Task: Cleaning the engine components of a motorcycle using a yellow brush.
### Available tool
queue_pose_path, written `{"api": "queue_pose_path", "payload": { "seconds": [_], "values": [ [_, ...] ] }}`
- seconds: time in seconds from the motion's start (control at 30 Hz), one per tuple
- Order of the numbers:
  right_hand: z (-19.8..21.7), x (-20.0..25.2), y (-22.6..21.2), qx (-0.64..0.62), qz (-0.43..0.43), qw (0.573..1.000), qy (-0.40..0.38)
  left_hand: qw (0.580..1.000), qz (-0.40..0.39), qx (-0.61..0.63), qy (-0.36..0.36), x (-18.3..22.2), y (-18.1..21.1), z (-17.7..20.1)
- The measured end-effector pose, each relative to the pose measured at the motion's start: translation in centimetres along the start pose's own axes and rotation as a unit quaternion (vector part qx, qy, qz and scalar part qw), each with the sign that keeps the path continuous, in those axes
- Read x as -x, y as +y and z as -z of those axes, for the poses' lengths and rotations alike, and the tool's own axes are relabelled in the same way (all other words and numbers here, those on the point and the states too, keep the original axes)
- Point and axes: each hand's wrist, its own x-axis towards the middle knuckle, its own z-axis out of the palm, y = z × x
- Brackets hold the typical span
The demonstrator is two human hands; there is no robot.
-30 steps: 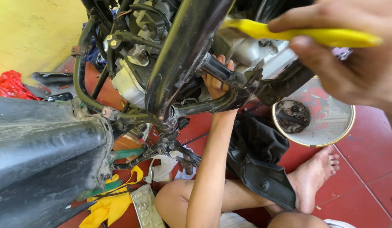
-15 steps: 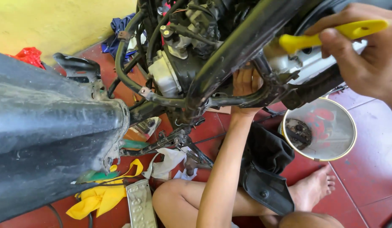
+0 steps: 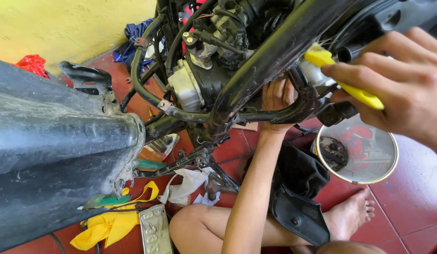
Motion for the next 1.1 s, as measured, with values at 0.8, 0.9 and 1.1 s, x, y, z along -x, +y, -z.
{"api": "queue_pose_path", "payload": {
  "seconds": [0.8,0.9,1.1],
  "values": [
    [-0.8,3.0,0.5,-0.120,-0.080,0.989,0.018,1.000,0.005,-0.028,0.005,0.8,0.0,-1.0],
    [-0.8,2.4,1.0,-0.080,-0.071,0.994,-0.018,0.999,0.010,-0.033,0.007,1.3,-0.1,-1.4],
    [-1.3,3.3,1.0,-0.184,-0.107,0.976,0.053,0.998,0.006,-0.054,0.023,1.6,-0.3,-2.4]
  ]
}}
